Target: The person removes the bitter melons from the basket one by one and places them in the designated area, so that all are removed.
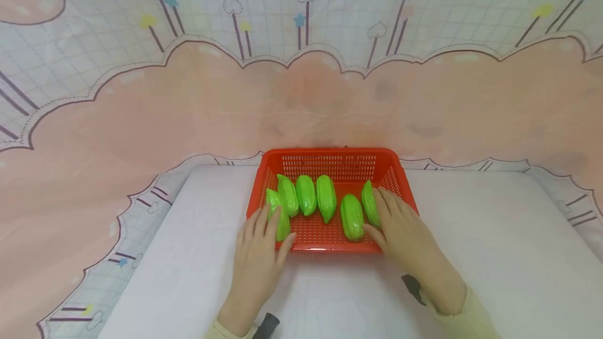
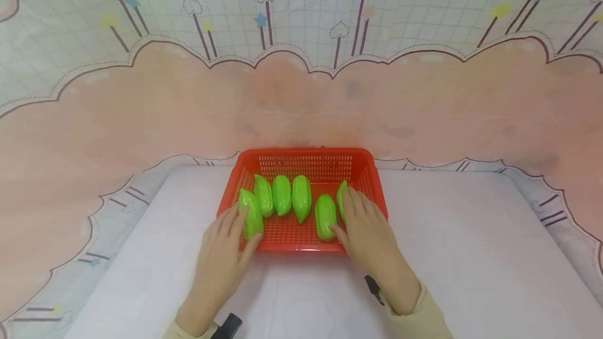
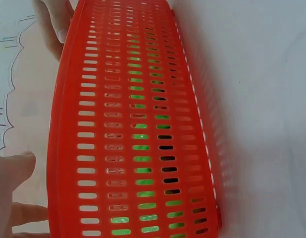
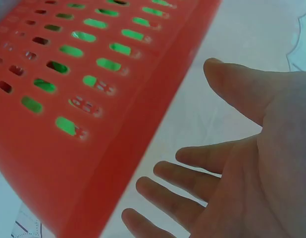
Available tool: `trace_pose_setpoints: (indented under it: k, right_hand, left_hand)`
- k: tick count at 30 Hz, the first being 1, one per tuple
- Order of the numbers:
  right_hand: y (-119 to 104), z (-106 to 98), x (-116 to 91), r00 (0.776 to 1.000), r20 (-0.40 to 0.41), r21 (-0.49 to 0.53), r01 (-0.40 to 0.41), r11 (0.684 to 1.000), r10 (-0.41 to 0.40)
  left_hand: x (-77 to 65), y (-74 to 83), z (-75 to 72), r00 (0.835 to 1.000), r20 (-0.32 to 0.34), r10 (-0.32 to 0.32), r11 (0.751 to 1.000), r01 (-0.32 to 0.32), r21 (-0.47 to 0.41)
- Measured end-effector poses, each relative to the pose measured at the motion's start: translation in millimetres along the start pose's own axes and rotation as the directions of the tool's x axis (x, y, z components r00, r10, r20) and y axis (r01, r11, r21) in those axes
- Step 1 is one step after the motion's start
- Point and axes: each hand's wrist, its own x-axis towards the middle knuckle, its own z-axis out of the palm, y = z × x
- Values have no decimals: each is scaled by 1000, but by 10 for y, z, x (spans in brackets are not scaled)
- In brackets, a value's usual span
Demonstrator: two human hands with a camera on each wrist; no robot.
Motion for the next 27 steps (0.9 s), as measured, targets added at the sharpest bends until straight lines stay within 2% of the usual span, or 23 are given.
trace_pose_setpoints:
  k: [12,19,27]
  right_hand:
    - [41,-57,94,1000,31,8,-1,1000,1]
    - [43,-63,141,999,48,8,0,1000,-1]
    - [73,-78,221,996,86,-5,1,1000,0]
  left_hand:
    - [55,-68,11,999,-35,-16,999,15,-33]
    - [87,-101,10,999,-16,-39,998,38,-47]
    - [134,-147,4,997,-73,-32,998,28,-61]
